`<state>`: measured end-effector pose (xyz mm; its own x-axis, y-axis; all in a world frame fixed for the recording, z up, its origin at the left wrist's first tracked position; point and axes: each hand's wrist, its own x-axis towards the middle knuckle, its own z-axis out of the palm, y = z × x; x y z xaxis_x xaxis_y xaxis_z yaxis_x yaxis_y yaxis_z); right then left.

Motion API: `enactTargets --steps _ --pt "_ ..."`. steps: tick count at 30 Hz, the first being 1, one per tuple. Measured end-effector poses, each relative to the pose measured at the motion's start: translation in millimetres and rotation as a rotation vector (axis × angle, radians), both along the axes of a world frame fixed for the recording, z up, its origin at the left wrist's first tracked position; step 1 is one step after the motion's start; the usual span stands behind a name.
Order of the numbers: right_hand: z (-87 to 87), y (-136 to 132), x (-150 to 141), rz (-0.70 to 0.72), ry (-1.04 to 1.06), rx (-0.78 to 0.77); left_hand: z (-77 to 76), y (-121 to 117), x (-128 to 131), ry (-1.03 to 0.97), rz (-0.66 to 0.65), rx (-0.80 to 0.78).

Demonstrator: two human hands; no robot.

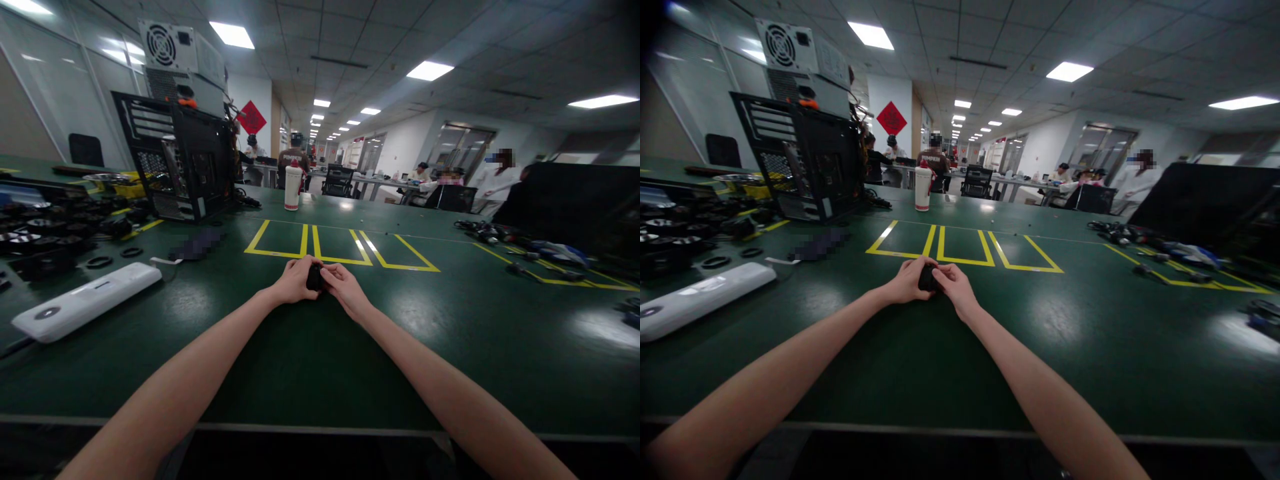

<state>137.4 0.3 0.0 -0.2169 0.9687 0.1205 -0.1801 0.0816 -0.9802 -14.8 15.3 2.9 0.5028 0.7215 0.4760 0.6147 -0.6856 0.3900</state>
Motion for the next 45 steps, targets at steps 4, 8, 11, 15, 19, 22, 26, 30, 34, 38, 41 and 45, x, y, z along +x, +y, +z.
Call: enactTargets --steps 4,8,11,15,19,22,26,30,34,38,41,45 --pt "1.5 4 0 -0.013 -0.002 -0.029 -1.6 1 -1 0.000 -0.001 0.014" --pt "3.3 5 2 0.032 -0.003 -0.082 -2.7 3 -2 0.004 -0.006 0.014" --pt "3.6 2 5 0.070 -0.017 -0.066 -1.7 2 -2 0.001 -0.011 0.009" --pt "2.6 -4 5 0.082 -0.023 -0.053 0.2 0 -2 0.000 -0.019 0.001" --pt "0.6 -2 3 0.021 -0.004 -0.030 0.0 0 -2 -0.003 -0.020 0.010" --pt "-0.2 4 0 -0.002 0.004 -0.025 -1.6 2 -2 -0.002 -0.012 0.010" --pt "0.8 8 0 0.002 0.011 -0.102 -3.1 3 -2 0.006 0.002 0.008" --pt "2.2 3 5 0.052 -0.031 -0.095 -1.9 3 -3 0.012 -0.016 -0.008" --pt "1.8 -2 8 0.080 -0.056 -0.027 -0.4 1 -2 0.000 -0.024 -0.011" --pt "3.0 -1 4 0.044 -0.013 -0.045 -0.1 0 -2 0.002 -0.017 0.015" --pt "4.9 1 0 -0.009 -0.019 -0.063 -0.2 -1 -2 0.009 -0.004 0.019" --pt "7.0 1 -1 0.017 -0.032 -0.109 -0.3 -2 -3 0.005 -0.002 0.013"
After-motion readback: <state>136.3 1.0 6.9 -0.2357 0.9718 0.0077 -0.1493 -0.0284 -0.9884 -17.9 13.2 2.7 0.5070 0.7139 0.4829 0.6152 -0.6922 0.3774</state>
